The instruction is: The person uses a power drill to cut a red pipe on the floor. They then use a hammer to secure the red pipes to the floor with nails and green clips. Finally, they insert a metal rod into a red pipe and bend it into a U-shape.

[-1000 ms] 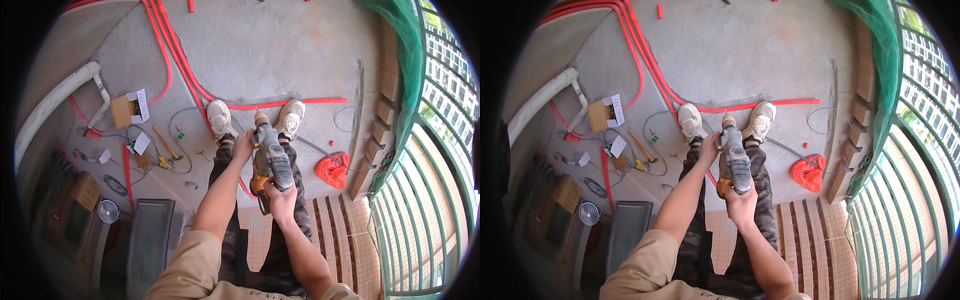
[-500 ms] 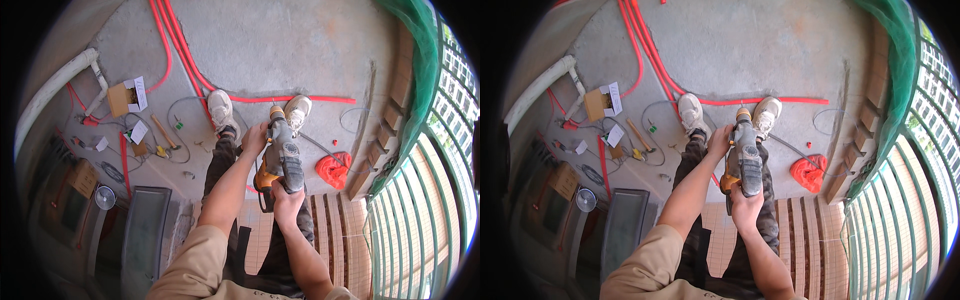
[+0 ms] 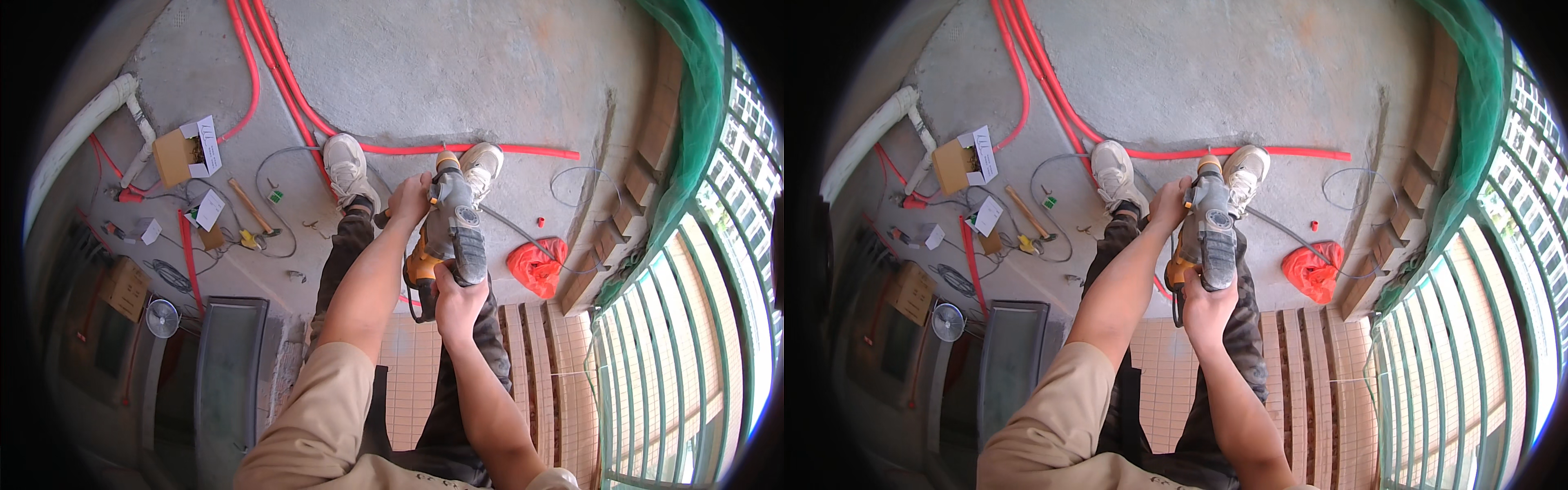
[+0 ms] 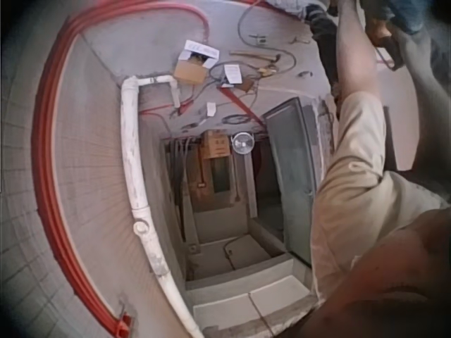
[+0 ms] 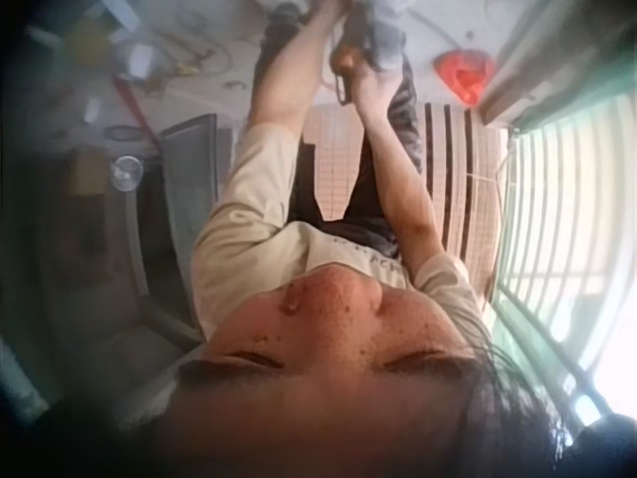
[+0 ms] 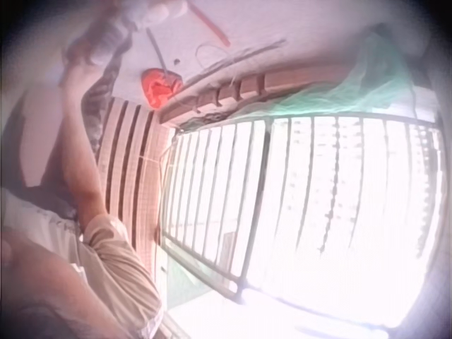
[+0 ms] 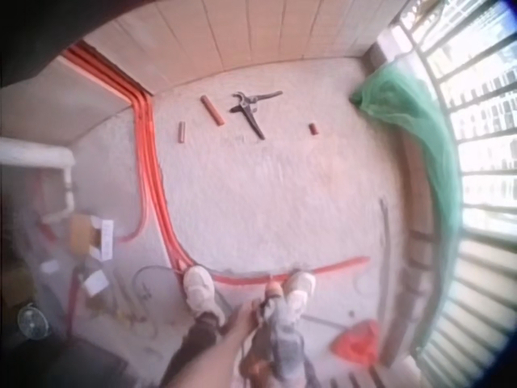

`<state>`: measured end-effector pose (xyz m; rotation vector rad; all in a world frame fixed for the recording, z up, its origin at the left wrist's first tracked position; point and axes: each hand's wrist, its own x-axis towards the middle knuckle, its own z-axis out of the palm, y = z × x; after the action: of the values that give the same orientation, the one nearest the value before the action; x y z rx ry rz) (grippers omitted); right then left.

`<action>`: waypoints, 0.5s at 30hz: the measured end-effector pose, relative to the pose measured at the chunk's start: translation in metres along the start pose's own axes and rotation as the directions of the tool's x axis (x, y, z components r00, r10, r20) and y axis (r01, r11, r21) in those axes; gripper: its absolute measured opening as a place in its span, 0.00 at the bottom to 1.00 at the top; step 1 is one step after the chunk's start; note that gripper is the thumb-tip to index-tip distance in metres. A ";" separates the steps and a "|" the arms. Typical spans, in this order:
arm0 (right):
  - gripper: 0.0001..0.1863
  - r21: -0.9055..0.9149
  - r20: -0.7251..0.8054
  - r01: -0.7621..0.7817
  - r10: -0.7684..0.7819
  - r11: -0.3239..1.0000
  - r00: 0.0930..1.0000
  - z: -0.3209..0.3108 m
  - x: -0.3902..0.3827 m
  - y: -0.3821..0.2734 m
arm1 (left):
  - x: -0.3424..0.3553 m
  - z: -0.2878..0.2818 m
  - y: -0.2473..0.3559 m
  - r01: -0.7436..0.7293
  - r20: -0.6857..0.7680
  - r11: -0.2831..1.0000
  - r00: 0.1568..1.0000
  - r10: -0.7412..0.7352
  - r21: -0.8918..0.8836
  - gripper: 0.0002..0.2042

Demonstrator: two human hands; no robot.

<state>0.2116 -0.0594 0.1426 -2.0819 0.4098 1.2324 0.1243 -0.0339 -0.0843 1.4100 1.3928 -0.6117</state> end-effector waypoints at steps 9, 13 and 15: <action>0.05 0.063 -0.045 -0.048 0.051 0.997 0.998 0.004 -0.007 0.023 | 0.010 0.015 -0.018 -0.069 -0.069 0.995 0.996 0.064 -0.072 0.11; 0.07 -0.048 -0.054 0.002 -0.005 0.999 0.999 0.004 0.004 0.027 | 0.012 0.024 -0.019 -0.114 -0.122 0.993 0.986 0.114 0.006 0.06; 0.08 -0.117 -0.038 0.006 -0.010 0.993 0.999 -0.001 0.010 0.023 | 0.005 0.019 -0.009 -0.178 -0.157 0.981 0.969 0.188 0.081 0.07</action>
<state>0.2036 -0.0762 0.1256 -2.2076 0.3538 1.2396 0.1226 -0.0505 -0.0987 1.6522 1.3601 -0.4329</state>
